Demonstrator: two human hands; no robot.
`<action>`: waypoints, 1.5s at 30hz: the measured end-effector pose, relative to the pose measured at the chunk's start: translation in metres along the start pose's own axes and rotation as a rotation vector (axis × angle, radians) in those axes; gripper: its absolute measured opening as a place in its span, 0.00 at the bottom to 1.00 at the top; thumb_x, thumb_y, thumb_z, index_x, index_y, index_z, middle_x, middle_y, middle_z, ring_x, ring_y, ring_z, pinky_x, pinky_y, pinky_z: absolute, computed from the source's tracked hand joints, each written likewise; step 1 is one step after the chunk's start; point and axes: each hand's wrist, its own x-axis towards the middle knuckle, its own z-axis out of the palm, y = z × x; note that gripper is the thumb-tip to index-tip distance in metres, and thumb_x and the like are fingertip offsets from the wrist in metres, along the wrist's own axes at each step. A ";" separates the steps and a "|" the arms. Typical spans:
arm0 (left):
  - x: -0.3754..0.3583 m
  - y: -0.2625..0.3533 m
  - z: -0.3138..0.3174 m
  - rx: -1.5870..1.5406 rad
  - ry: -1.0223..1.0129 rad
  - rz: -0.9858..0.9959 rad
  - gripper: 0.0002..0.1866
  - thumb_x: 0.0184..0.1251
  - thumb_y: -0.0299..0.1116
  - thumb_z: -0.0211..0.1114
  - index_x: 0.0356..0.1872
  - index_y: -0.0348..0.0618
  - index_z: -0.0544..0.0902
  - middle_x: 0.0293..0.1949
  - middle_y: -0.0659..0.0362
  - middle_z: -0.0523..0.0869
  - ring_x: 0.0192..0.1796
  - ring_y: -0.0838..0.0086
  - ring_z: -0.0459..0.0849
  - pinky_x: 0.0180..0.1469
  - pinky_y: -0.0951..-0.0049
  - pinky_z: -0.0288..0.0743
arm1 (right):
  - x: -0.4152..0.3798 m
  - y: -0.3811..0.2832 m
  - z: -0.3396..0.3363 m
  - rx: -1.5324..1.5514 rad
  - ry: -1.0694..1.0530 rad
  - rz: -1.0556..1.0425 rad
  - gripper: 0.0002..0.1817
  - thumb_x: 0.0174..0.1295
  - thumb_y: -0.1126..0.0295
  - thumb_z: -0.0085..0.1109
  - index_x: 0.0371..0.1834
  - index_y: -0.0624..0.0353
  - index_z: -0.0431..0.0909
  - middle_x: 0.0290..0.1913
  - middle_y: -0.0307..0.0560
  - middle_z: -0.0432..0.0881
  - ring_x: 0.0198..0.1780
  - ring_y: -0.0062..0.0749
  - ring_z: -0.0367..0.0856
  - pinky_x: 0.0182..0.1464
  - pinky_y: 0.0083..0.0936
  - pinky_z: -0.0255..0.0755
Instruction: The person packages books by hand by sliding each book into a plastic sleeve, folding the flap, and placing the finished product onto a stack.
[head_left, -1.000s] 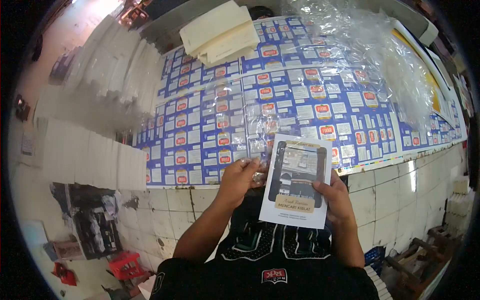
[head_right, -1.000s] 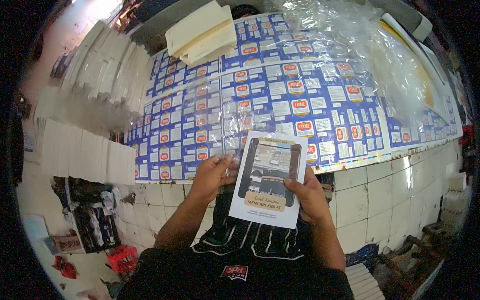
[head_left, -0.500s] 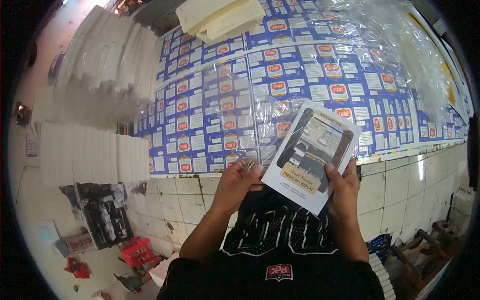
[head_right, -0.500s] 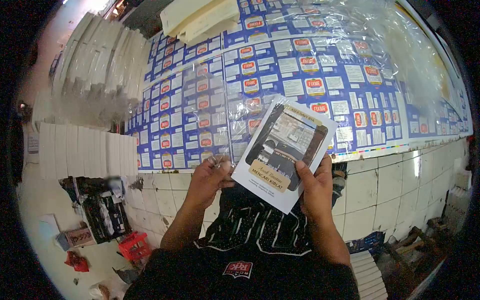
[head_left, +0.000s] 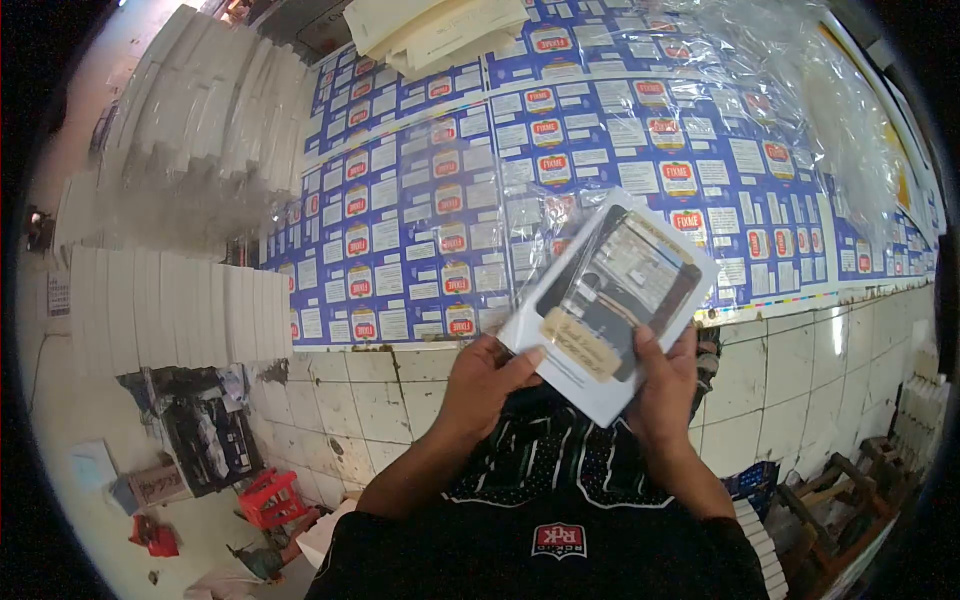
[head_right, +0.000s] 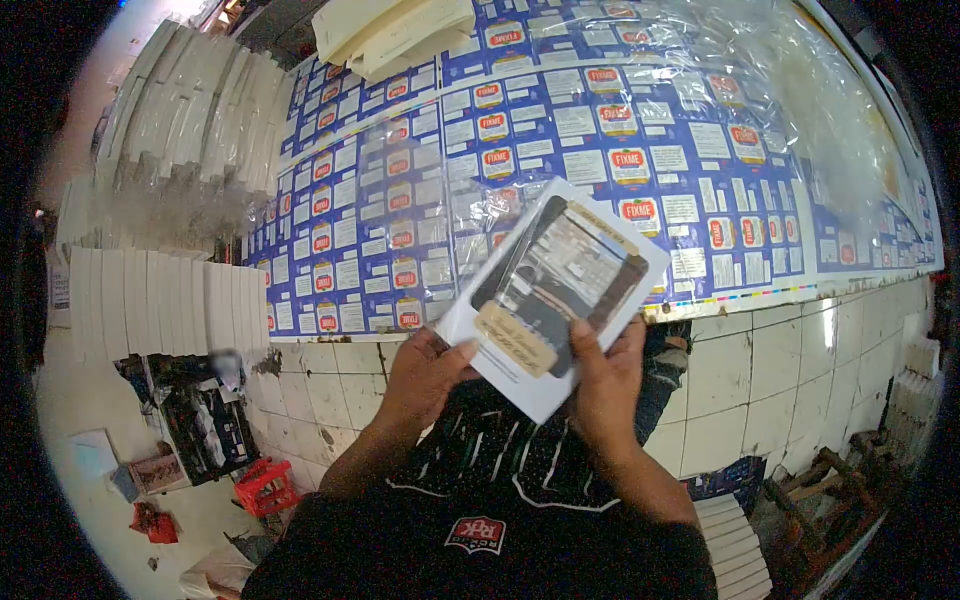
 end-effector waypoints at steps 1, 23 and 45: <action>-0.002 -0.001 0.005 0.002 -0.003 -0.002 0.18 0.68 0.28 0.63 0.57 0.37 0.74 0.49 0.55 0.83 0.49 0.73 0.83 0.49 0.73 0.81 | -0.003 0.006 0.003 0.008 -0.041 -0.035 0.29 0.66 0.73 0.59 0.65 0.63 0.55 0.57 0.52 0.73 0.57 0.31 0.72 0.60 0.30 0.68; -0.028 -0.047 -0.081 -0.057 -0.161 -0.064 0.21 0.66 0.29 0.64 0.59 0.36 0.72 0.51 0.55 0.83 0.50 0.68 0.84 0.51 0.63 0.80 | -0.016 -0.018 -0.053 -0.305 -0.297 0.387 0.19 0.59 0.74 0.67 0.51 0.68 0.72 0.43 0.46 0.83 0.42 0.21 0.81 0.47 0.23 0.76; -0.006 0.020 -0.027 0.046 0.076 -0.067 0.25 0.76 0.43 0.53 0.64 0.33 0.66 0.58 0.49 0.77 0.58 0.61 0.79 0.59 0.61 0.74 | 0.020 -0.063 0.003 -0.805 -0.325 0.219 0.23 0.65 0.65 0.60 0.58 0.68 0.71 0.48 0.52 0.82 0.47 0.31 0.81 0.50 0.31 0.76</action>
